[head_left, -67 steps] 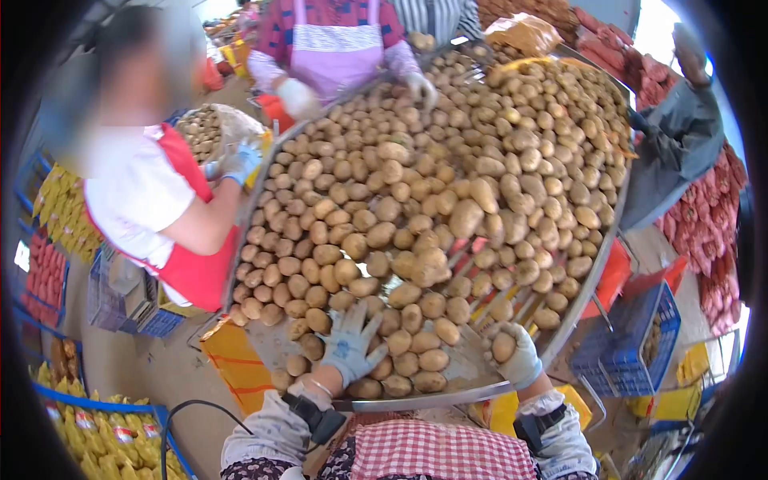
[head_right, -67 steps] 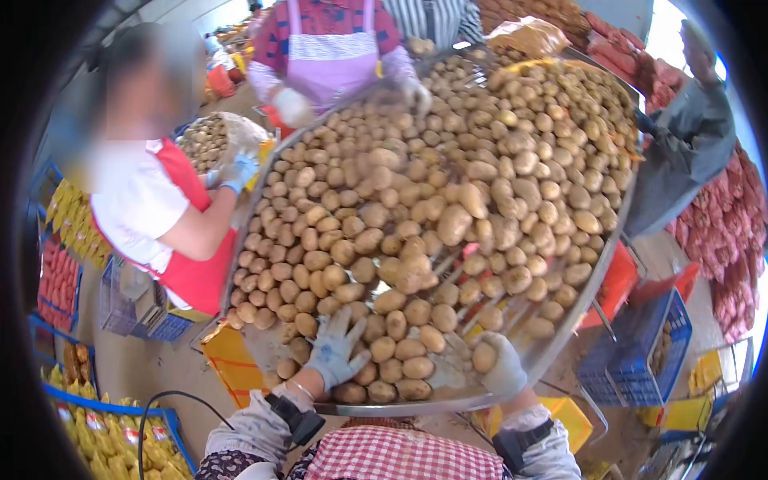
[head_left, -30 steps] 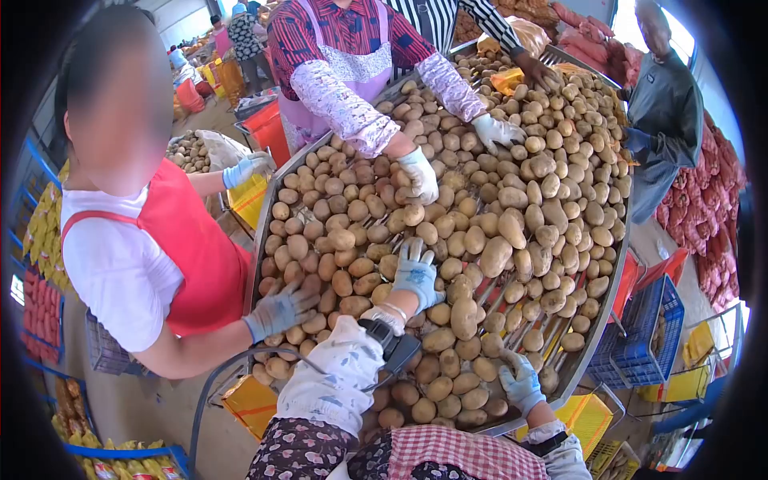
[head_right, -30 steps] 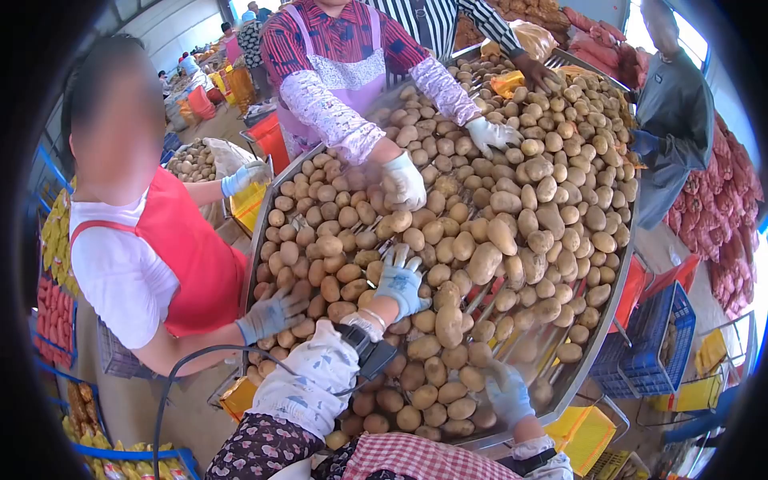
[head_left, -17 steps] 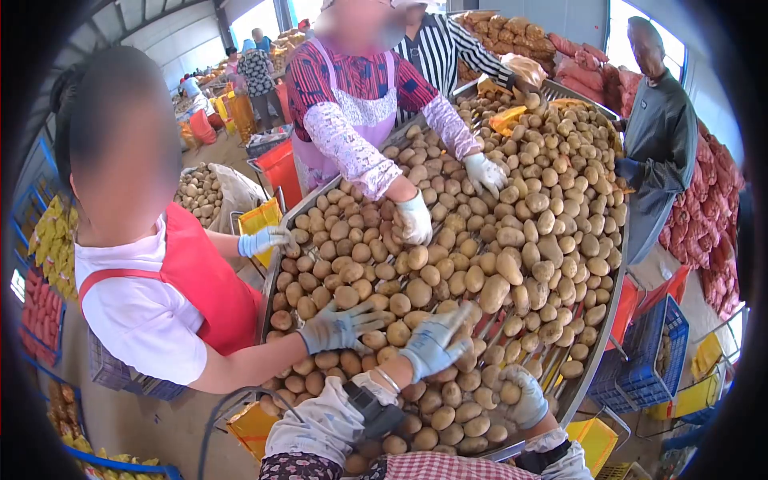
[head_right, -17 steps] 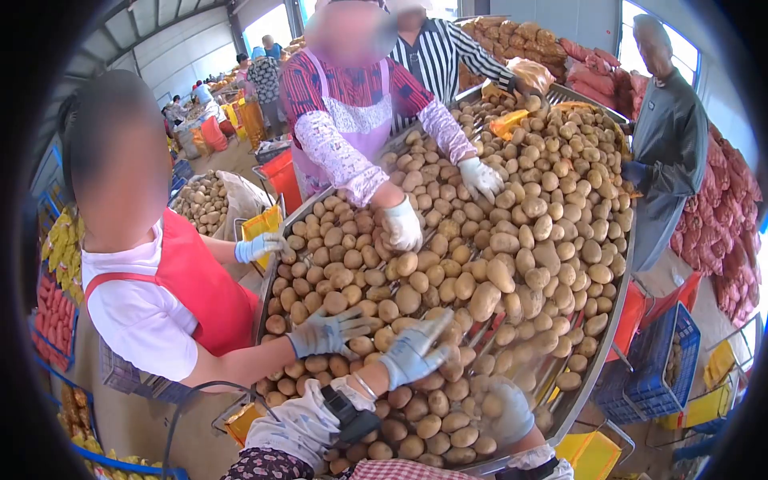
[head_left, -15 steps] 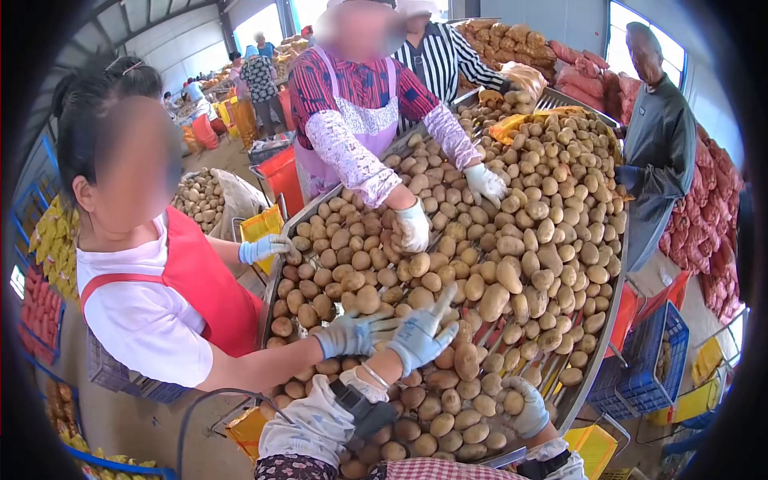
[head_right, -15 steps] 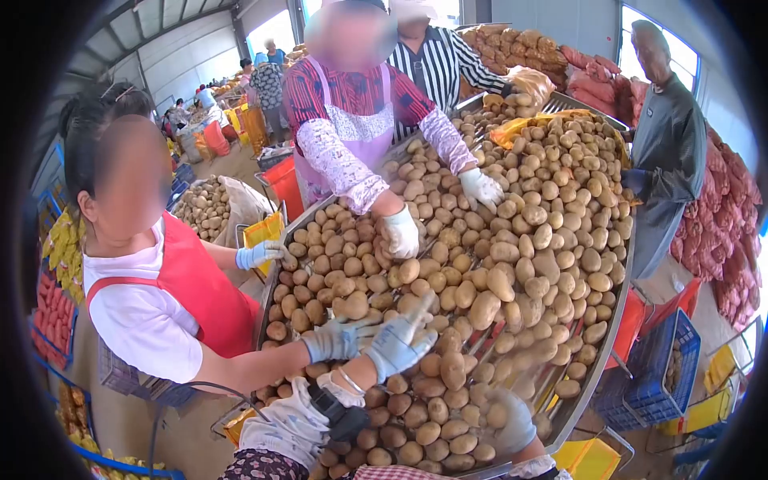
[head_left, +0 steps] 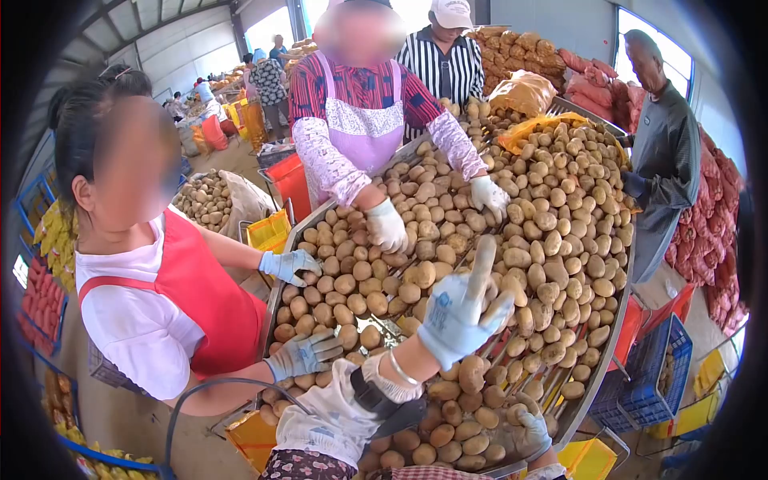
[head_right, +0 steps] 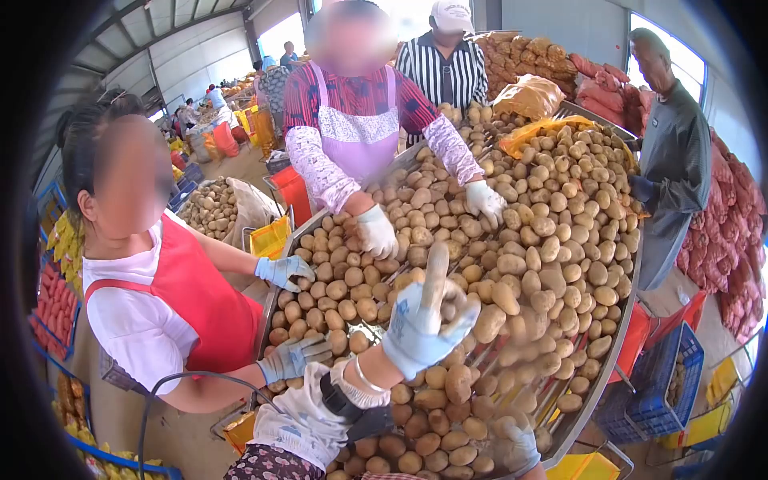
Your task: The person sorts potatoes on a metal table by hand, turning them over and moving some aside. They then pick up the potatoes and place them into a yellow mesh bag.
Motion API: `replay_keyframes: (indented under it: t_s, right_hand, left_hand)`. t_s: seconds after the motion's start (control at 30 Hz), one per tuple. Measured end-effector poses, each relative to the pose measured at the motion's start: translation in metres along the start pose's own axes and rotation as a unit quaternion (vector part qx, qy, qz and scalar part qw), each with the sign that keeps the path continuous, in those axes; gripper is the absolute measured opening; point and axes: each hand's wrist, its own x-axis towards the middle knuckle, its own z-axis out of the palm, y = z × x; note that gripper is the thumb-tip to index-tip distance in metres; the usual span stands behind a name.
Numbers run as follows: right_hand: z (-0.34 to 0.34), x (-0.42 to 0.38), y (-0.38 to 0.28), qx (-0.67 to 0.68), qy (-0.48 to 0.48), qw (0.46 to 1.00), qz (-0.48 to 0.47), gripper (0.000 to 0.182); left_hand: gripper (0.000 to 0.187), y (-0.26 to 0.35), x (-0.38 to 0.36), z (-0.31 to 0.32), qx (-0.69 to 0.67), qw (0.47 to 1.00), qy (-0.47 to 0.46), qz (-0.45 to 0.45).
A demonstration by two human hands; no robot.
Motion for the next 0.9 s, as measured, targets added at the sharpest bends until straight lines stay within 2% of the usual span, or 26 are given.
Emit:
replay_keyframes:
  t_s: [0.03, 0.13, 0.17, 0.23, 0.27, 0.3, 0.37, 0.4, 0.43, 0.47, 0.5, 0.53, 0.57, 0.6, 0.67, 0.73, 0.77, 0.83, 0.87, 0.9]
  right_hand:
    - [-0.003, 0.005, -0.002, 0.0, -0.001, 1.0, -0.002, 0.042]
    - [-0.021, 0.001, 0.003, 0.007, 0.097, 0.994, 0.058, 0.041]
    - [-0.015, 0.003, 0.0, 0.004, 0.1, 0.993, 0.065, 0.041]
    - [-0.002, 0.004, -0.007, 0.04, 0.115, 0.987, 0.107, 0.037]
    - [-0.032, 0.008, 0.007, 0.033, 0.11, 0.99, 0.083, 0.029]
    - [-0.042, 0.007, 0.008, 0.027, 0.113, 0.988, 0.097, 0.029]
    - [-0.052, 0.018, 0.003, -0.195, 0.084, 0.976, 0.042, 0.029]
    - [-0.06, 0.024, 0.007, -0.256, 0.125, 0.959, 0.014, 0.034]
    - [-0.065, 0.032, 0.012, -0.259, 0.123, 0.958, 0.006, 0.034]
    - [-0.068, 0.041, 0.019, -0.434, 0.141, 0.888, -0.06, 0.034]
    - [-0.065, 0.049, 0.024, -0.592, 0.156, 0.782, -0.121, 0.035]
    - [-0.06, 0.055, 0.032, -0.72, 0.089, 0.672, -0.148, 0.039]
    - [-0.01, 0.049, 0.02, -0.724, 0.097, 0.683, 0.02, 0.042]
    - [-0.013, 0.052, 0.027, -0.716, 0.099, 0.691, 0.005, 0.043]
    - [-0.021, 0.05, 0.034, -0.708, 0.104, 0.699, -0.011, 0.044]
    - [-0.024, 0.048, 0.024, -0.624, 0.061, 0.779, 0.014, 0.049]
    - [-0.023, 0.047, 0.019, -0.623, 0.061, 0.78, 0.008, 0.049]
    - [-0.019, 0.04, 0.007, -0.569, 0.022, 0.82, 0.065, 0.053]
    - [-0.01, 0.039, -0.004, -0.566, 0.008, 0.821, 0.076, 0.048]
    - [-0.009, 0.039, -0.012, -0.565, 0.007, 0.821, 0.075, 0.048]
  left_hand:
    - [0.085, 0.002, -0.013, -0.001, -0.018, 0.999, -0.01, -0.026]
    - [0.081, 0.005, -0.061, -0.008, -0.014, 0.996, -0.052, -0.073]
    - [0.081, 0.005, -0.08, -0.01, -0.014, 0.995, -0.052, -0.081]
    - [0.077, 0.003, -0.122, -0.015, 0.06, 0.95, -0.223, -0.209]
    - [0.073, 0.002, -0.141, -0.02, 0.065, 0.916, -0.272, -0.286]
    - [0.07, 0.003, -0.156, -0.028, 0.073, 0.903, -0.288, -0.311]
    - [0.068, 0.006, -0.175, -0.04, 0.047, 0.87, -0.295, -0.392]
    - [0.068, 0.005, -0.18, -0.044, 0.046, 0.874, -0.289, -0.388]
    - [0.067, 0.004, -0.185, -0.046, 0.064, 0.879, -0.271, -0.388]
    - [0.067, 0.002, -0.185, -0.047, 0.082, 0.882, -0.253, -0.39]
    - [0.067, 0.0, -0.18, -0.047, 0.082, 0.884, -0.249, -0.387]
    - [0.069, -0.003, -0.173, -0.047, 0.05, 0.852, -0.286, -0.435]
    - [0.07, -0.007, -0.165, -0.046, 0.018, 0.817, -0.321, -0.479]
    - [0.072, -0.009, -0.16, -0.042, 0.05, 0.836, -0.325, -0.44]
    - [0.073, -0.015, -0.153, -0.032, 0.036, 0.847, -0.316, -0.426]
    - [0.072, -0.025, -0.15, -0.022, -0.011, 0.857, -0.307, -0.415]
    - [0.071, -0.025, -0.148, -0.02, 0.009, 0.897, -0.275, -0.346]
    - [0.075, -0.038, -0.162, -0.015, 0.136, 0.923, -0.286, -0.22]
    - [0.075, -0.035, -0.17, -0.017, 0.137, 0.923, -0.286, -0.219]
    - [0.073, -0.032, -0.179, -0.023, 0.188, 0.892, -0.352, -0.211]
